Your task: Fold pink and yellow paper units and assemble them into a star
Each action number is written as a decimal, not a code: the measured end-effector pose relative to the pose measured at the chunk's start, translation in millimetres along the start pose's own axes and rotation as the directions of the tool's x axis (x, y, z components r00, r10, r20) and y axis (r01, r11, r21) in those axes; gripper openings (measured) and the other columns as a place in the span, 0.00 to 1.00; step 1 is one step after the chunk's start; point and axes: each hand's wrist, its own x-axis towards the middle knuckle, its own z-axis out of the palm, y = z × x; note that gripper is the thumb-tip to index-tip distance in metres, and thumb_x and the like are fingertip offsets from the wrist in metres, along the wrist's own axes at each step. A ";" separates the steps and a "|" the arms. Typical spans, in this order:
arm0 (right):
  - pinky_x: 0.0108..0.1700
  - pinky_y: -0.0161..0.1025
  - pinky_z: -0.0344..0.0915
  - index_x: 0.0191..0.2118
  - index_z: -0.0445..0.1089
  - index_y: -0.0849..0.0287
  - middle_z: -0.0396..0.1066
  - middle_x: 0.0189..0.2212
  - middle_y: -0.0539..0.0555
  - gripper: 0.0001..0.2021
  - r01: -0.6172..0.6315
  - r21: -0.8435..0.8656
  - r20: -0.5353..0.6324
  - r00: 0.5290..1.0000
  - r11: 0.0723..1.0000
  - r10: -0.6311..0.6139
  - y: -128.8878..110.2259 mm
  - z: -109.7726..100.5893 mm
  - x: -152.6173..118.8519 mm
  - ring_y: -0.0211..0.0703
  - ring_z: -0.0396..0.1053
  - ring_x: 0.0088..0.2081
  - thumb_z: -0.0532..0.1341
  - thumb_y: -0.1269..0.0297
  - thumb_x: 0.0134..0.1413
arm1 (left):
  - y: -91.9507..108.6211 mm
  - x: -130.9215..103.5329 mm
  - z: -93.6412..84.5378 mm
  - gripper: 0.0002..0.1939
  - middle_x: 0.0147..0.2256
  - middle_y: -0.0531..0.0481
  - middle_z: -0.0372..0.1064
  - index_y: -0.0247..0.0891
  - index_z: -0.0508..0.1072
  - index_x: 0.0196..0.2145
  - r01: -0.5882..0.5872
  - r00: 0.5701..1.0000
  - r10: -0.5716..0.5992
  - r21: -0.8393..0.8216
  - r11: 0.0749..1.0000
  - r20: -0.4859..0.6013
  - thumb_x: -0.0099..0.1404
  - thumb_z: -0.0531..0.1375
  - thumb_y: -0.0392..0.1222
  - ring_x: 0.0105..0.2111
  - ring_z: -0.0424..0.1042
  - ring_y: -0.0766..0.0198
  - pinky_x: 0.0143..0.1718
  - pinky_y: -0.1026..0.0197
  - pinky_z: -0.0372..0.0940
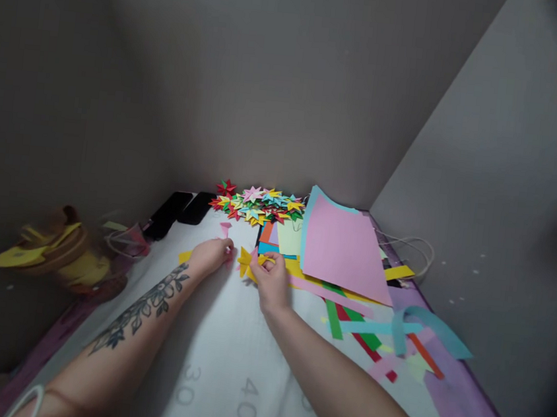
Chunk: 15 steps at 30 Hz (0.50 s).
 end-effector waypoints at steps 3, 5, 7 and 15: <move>0.19 0.28 0.57 0.38 0.55 0.55 0.65 0.19 0.39 0.19 -0.001 0.003 0.002 1.000 1.000 0.001 -0.7 -0.5 -1.0 0.32 0.63 0.18 0.65 0.66 0.41 | -0.9 8.4 -7.3 0.09 0.36 0.45 0.71 0.40 0.74 0.33 -0.082 0.996 0.082 -0.007 0.997 0.040 0.52 0.58 0.38 0.34 0.70 0.57 0.33 0.62 0.59; 0.20 0.28 0.57 0.37 0.55 0.55 0.63 0.18 0.39 0.19 -0.001 0.002 -0.002 1.000 1.000 0.001 -2.2 -1.4 -1.6 0.32 0.63 0.18 0.65 0.66 0.40 | -1.2 12.8 -10.5 0.08 0.34 0.46 0.71 0.39 0.74 0.30 -0.127 0.990 0.129 -0.035 0.991 0.060 0.49 0.59 0.37 0.32 0.69 0.59 0.32 0.62 0.59; 0.20 0.28 0.57 0.37 0.56 0.55 0.63 0.18 0.39 0.19 0.002 -0.003 -0.010 1.000 1.000 -0.002 -3.3 -2.2 -1.9 0.32 0.62 0.18 0.64 0.67 0.40 | -1.7 14.2 -12.0 0.06 0.32 0.48 0.70 0.39 0.74 0.26 -0.171 0.980 0.178 -0.087 0.981 0.082 0.46 0.60 0.36 0.31 0.68 0.60 0.31 0.63 0.58; 0.20 0.27 0.55 0.38 0.55 0.55 0.63 0.17 0.39 0.19 0.019 -0.006 -0.018 1.000 1.000 -0.019 -0.8 -3.9 0.5 0.31 0.61 0.18 0.64 0.66 0.40 | -15.3 -12.7 -17.2 0.09 0.24 0.53 0.68 0.37 0.69 0.25 -0.199 0.965 0.254 -0.456 0.867 0.063 0.54 0.58 0.46 0.23 0.64 0.68 0.24 0.68 0.56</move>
